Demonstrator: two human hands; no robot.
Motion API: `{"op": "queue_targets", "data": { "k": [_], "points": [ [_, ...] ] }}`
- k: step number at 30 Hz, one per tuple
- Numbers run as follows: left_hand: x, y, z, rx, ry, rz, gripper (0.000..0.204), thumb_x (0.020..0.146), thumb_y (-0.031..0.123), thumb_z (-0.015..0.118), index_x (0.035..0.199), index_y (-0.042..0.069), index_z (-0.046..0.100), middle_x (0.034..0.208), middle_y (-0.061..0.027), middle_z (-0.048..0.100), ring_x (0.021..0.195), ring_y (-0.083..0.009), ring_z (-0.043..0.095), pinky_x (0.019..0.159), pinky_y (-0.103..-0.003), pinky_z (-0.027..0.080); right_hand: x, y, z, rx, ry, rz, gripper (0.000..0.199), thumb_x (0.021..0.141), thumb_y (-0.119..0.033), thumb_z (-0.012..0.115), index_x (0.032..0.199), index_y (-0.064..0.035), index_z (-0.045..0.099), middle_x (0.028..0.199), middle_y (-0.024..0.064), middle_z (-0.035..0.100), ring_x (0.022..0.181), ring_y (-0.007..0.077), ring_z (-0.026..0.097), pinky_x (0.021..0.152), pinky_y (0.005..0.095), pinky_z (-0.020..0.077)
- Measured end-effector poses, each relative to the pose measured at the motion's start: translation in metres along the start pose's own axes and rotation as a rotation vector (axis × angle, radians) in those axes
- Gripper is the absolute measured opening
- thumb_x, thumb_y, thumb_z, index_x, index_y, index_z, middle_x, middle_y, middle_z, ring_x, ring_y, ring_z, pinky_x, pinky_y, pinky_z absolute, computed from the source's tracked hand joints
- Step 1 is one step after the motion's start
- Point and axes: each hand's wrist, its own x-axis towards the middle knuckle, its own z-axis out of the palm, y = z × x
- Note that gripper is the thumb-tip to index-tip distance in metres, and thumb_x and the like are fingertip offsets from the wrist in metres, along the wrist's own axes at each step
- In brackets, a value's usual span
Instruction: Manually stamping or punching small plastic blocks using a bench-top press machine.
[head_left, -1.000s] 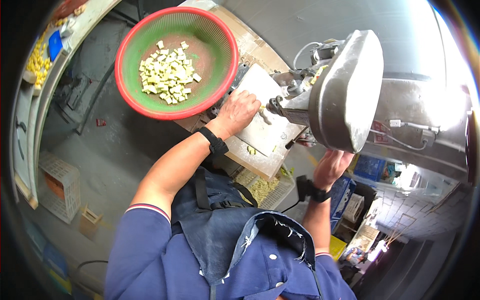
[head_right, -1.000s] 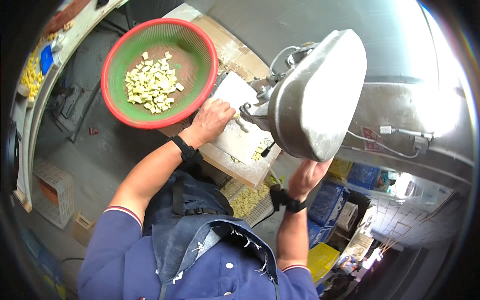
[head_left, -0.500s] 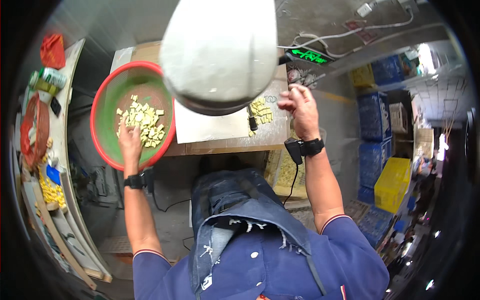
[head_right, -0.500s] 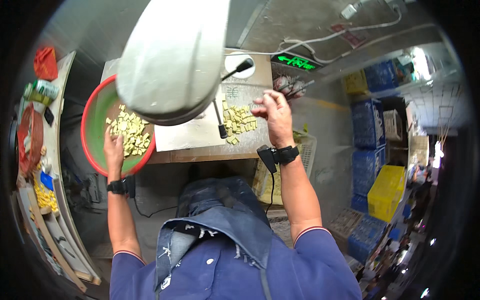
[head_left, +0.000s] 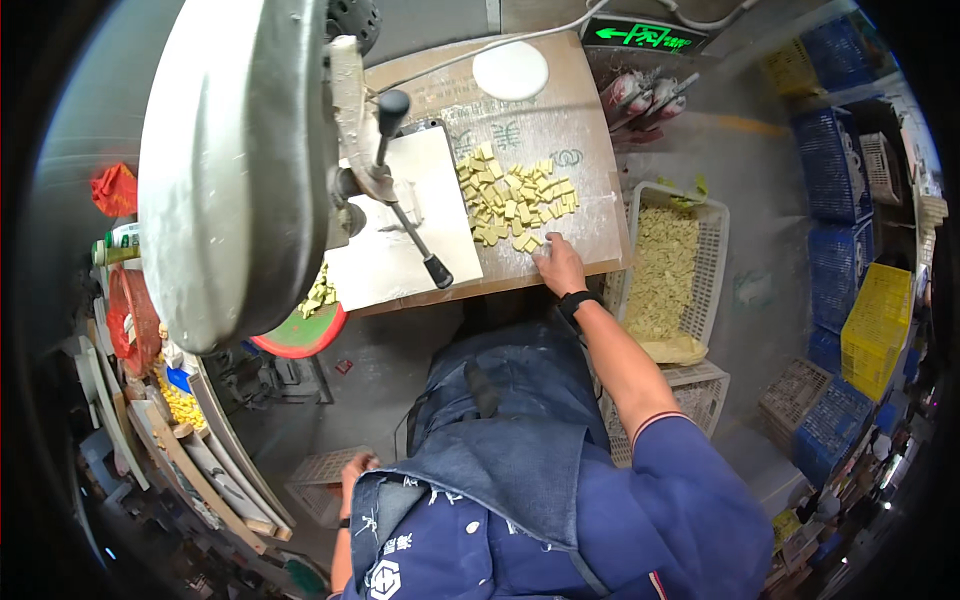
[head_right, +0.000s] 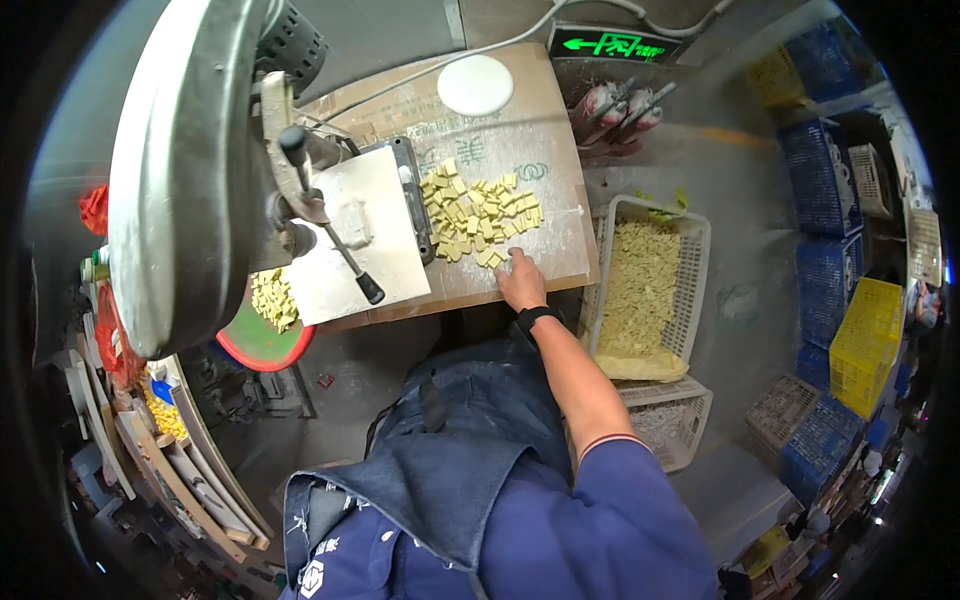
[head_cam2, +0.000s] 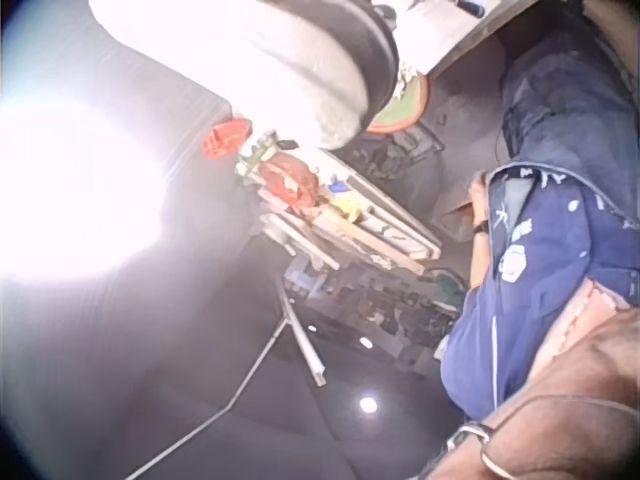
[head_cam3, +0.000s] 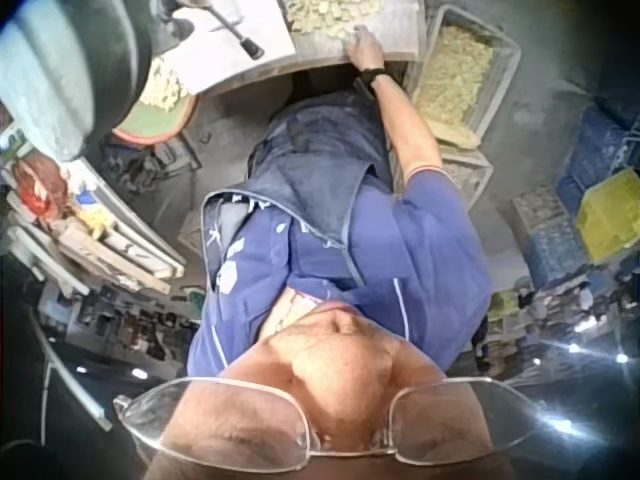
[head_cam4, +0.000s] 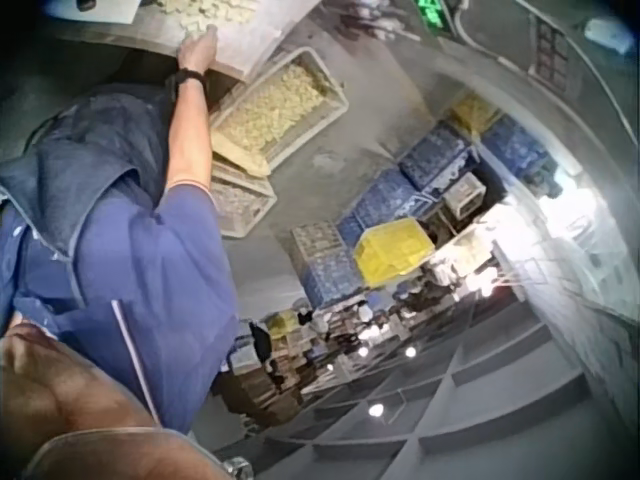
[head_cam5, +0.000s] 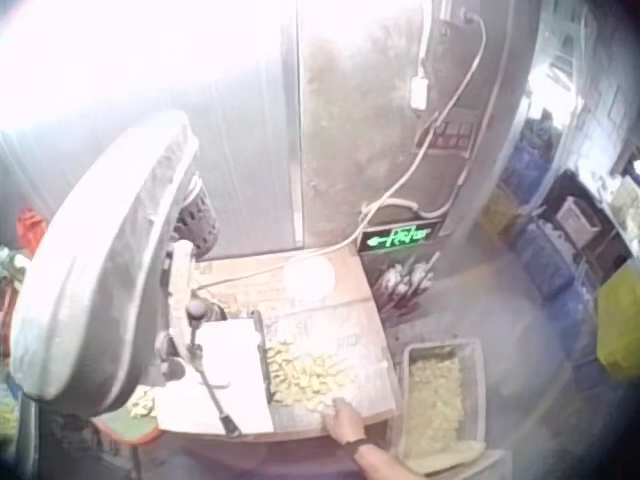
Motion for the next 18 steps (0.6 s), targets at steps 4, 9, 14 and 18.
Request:
{"op": "queue_targets", "data": {
  "k": [4,9,14,18],
  "points": [
    [-0.028,0.022,0.04,0.062,0.04,-0.192,0.033,0.086,0.027,0.068,0.109,0.003,0.071,0.086,-0.0166,0.073,0.084,-0.0233,0.072,0.078,-0.036,0.055,0.008,0.001,0.017,-0.135,0.009,-0.043,0.048,0.083,-0.023,0.071,0.121,-0.0032,0.05,0.11,0.0265,0.058,0.1,0.046,0.06,0.086,0.0522,0.0492],
    [-0.024,0.098,0.025,-0.052,0.13,-0.184,0.033,0.088,0.023,0.065,0.11,0.0,0.069,0.089,-0.0169,0.073,0.085,-0.0232,0.071,0.08,-0.035,0.054,0.023,0.0,0.022,-0.162,0.007,-0.003,0.04,0.084,-0.023,0.071,0.112,-0.0051,0.048,0.113,0.0239,0.056,0.103,0.0454,0.059,0.084,0.0523,0.0493],
    [-0.019,0.175,0.003,-0.043,0.107,-0.165,0.032,0.088,0.02,0.064,0.111,-0.002,0.068,0.094,-0.0184,0.073,0.089,-0.0259,0.071,0.082,-0.036,0.053,0.03,0.018,0.024,-0.104,-0.004,-0.054,0.034,0.083,-0.019,0.071,0.107,-0.0028,0.054,0.098,0.0222,0.064,0.092,0.0446,0.063,0.079,0.0499,0.0513],
    [-0.013,0.217,-0.008,-0.154,0.176,0.041,0.026,0.089,0.013,0.064,0.111,-0.002,0.067,0.089,-0.0159,0.071,0.079,-0.0221,0.067,0.075,-0.033,0.052,0.022,0.018,-0.003,0.189,-0.02,-0.102,0.022,0.085,-0.013,0.071,0.1,-0.001,0.06,0.078,0.0135,0.069,0.074,0.0316,0.068,0.069,0.0392,0.0542]
  ]
}}
